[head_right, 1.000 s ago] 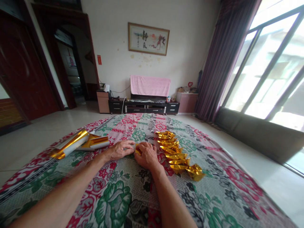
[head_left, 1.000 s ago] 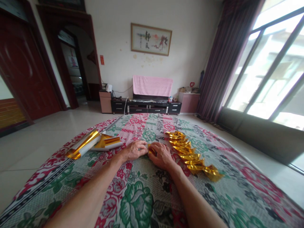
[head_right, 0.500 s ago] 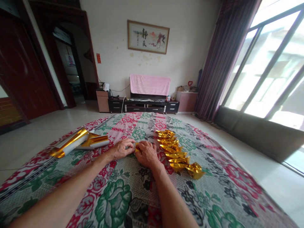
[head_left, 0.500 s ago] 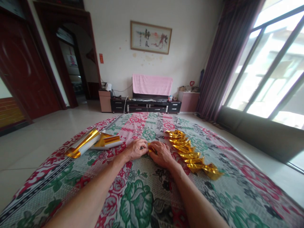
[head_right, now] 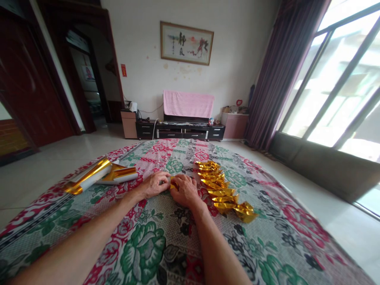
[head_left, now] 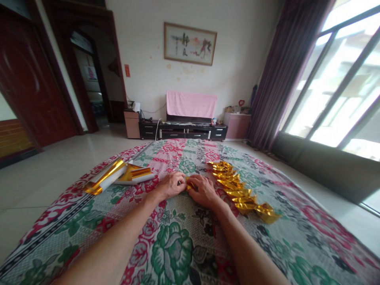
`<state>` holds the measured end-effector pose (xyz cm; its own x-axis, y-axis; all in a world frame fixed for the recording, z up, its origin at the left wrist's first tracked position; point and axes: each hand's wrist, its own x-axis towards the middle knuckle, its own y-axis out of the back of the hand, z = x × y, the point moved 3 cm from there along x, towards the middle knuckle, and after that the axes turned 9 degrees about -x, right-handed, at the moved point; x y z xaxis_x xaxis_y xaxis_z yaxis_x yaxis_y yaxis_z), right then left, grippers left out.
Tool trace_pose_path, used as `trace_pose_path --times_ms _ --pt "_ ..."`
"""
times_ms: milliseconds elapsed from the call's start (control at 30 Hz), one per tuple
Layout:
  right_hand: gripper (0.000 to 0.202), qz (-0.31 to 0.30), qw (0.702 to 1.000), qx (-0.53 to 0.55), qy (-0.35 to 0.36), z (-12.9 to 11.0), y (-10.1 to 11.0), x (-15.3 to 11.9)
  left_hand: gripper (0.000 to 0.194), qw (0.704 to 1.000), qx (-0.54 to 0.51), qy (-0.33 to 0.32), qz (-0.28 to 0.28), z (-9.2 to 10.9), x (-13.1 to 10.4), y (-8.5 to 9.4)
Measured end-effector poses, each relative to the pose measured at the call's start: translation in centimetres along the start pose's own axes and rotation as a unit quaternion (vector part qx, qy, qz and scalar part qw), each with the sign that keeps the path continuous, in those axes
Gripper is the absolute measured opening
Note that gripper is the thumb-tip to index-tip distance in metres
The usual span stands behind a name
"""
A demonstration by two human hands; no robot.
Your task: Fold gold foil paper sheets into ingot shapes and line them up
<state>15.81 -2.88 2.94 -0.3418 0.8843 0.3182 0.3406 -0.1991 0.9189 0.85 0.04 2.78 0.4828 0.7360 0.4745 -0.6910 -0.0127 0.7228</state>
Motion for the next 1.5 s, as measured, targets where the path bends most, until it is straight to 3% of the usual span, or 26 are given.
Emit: trace_pose_path --times_ms 1500 --pt "0.026 -0.019 1.0 0.007 0.007 -0.15 0.53 -0.07 0.008 1.0 -0.022 0.008 0.016 0.0 -0.02 -0.04"
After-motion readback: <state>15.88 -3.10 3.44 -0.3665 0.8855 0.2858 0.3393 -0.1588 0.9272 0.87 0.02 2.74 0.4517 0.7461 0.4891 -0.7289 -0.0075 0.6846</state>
